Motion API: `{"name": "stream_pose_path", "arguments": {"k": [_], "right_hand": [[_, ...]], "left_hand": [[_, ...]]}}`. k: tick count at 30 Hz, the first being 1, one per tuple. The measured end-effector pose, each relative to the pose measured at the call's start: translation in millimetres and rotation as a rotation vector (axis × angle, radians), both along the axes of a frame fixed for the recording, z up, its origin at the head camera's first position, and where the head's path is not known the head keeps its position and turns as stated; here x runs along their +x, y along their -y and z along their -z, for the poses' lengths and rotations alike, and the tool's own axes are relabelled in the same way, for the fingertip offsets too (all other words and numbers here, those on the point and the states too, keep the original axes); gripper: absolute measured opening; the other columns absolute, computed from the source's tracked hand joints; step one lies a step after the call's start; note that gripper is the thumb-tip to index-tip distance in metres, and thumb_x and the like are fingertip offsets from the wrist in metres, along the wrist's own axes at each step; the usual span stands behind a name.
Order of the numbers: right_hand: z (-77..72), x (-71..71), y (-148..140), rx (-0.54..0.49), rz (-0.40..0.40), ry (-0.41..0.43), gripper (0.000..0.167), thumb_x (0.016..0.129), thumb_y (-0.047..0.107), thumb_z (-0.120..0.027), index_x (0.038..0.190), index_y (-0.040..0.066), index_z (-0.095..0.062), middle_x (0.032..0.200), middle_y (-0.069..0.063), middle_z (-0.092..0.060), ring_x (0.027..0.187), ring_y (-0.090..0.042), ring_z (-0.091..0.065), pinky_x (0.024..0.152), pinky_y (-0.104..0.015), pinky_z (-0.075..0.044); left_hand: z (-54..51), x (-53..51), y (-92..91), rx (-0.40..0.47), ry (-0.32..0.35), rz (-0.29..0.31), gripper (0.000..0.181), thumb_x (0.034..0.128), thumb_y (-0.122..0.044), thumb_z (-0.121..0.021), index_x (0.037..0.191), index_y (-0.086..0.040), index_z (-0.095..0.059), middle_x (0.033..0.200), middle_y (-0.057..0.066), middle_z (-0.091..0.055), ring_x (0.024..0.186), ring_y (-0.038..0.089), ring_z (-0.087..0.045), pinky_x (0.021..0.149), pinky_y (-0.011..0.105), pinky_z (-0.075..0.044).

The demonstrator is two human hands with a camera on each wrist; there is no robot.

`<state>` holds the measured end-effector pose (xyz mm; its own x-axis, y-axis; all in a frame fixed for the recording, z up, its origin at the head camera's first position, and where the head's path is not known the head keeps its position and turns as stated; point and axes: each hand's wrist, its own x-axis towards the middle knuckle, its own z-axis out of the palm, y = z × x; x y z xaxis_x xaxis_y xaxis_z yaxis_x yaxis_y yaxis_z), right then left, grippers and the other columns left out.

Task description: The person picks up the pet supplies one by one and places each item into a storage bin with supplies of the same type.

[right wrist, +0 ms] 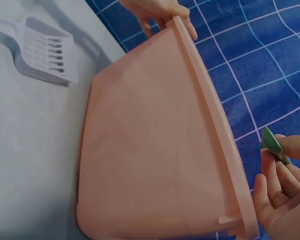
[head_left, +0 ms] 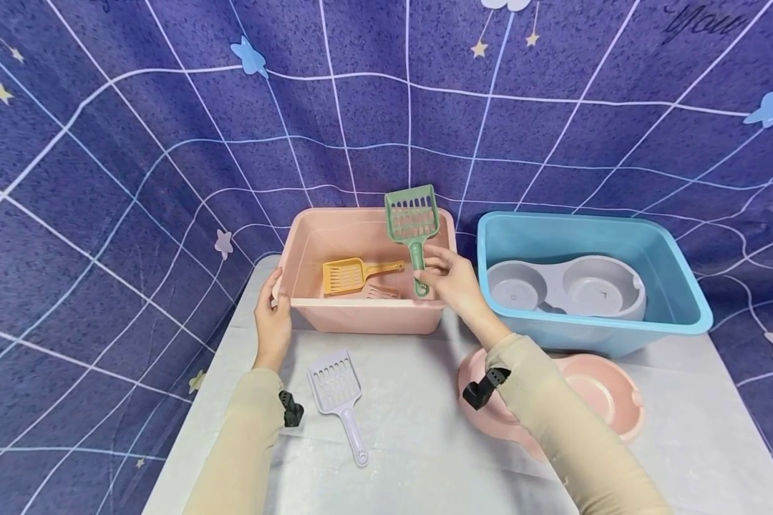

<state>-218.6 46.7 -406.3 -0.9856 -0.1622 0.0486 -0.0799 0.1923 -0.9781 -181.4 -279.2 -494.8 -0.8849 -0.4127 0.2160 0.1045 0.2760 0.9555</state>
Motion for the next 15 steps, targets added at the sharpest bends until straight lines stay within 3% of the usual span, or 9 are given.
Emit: {"name": "stream_pose_path", "arguments": {"k": [8,15], "right_hand": [[5.1,-1.0,0,0.022,0.0,0.019,0.054,0.088,0.003,-0.072,0.138,-0.002,-0.054,0.115,-0.02,-0.069,0.095,-0.022,-0.066,0.074,-0.019,-0.051],[7.7,-0.4,-1,-0.006,0.005,0.004,0.053,0.086,0.003,-0.074,0.135,-0.003,-0.056,0.111,-0.018,-0.07,0.091,-0.019,-0.065,0.066,-0.018,-0.05]], "left_hand": [[-5.4,1.1,-1.8,0.015,0.005,0.012,0.046,0.1031,-0.01,-0.042,0.149,-0.017,-0.047,0.154,0.0,-0.041,0.134,0.02,-0.042,0.102,0.033,-0.042],[-33.8,14.9,-15.3,-0.001,0.012,0.028,0.047,0.1021,-0.006,-0.041,0.149,-0.005,-0.043,0.154,0.01,-0.039,0.134,0.027,-0.042,0.099,0.03,-0.043]]}}
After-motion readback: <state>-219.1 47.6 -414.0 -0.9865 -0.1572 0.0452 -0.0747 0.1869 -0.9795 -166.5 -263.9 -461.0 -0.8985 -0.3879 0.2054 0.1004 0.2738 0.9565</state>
